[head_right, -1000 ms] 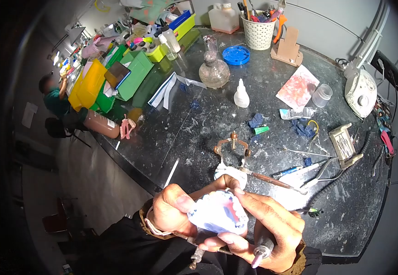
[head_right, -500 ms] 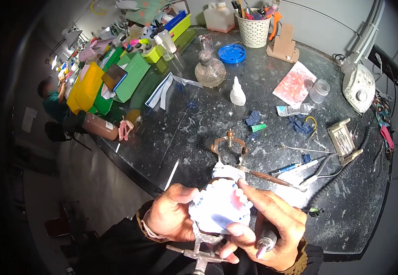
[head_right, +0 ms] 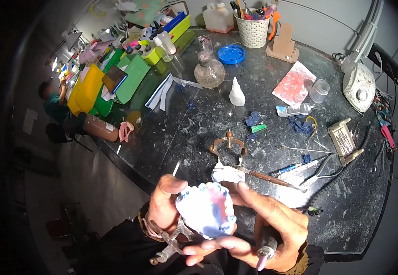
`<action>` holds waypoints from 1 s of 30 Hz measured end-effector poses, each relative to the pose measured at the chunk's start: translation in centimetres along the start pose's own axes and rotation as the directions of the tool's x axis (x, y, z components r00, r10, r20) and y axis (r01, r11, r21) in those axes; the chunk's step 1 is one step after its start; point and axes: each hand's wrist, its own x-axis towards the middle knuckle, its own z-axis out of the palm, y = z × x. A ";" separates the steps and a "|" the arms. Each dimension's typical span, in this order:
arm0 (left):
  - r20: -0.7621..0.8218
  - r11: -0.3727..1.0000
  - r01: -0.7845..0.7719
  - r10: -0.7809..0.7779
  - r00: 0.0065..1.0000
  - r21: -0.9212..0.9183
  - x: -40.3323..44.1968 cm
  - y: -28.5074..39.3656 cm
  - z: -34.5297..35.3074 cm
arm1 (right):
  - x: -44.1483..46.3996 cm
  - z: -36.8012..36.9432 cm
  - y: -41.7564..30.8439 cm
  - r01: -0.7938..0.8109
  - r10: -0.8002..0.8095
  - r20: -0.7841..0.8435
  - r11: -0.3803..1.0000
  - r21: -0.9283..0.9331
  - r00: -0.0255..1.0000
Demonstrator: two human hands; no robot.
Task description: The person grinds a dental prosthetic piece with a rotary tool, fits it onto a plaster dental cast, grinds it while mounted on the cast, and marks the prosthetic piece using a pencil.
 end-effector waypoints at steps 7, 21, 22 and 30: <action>0.011 0.995 0.097 -0.097 0.995 0.011 -0.5 0.5 0.0 | -0.2 0.0 0.2 0.174 -0.169 0.057 0.981 -0.090 0.984; 0.069 0.998 0.045 -0.047 0.996 0.033 -0.5 0.4 0.0 | -0.1 -0.2 -0.1 0.156 -0.147 0.074 0.978 -0.141 0.986; 0.027 0.998 0.019 -0.021 0.999 0.066 -0.8 0.1 0.1 | -0.2 -0.2 -0.2 0.139 -0.131 0.064 0.981 -0.139 0.989; 0.013 0.979 -0.081 0.080 0.997 0.185 -0.6 -0.8 1.0 | -0.7 0.6 -0.3 -0.028 0.028 -0.018 0.999 0.030 0.999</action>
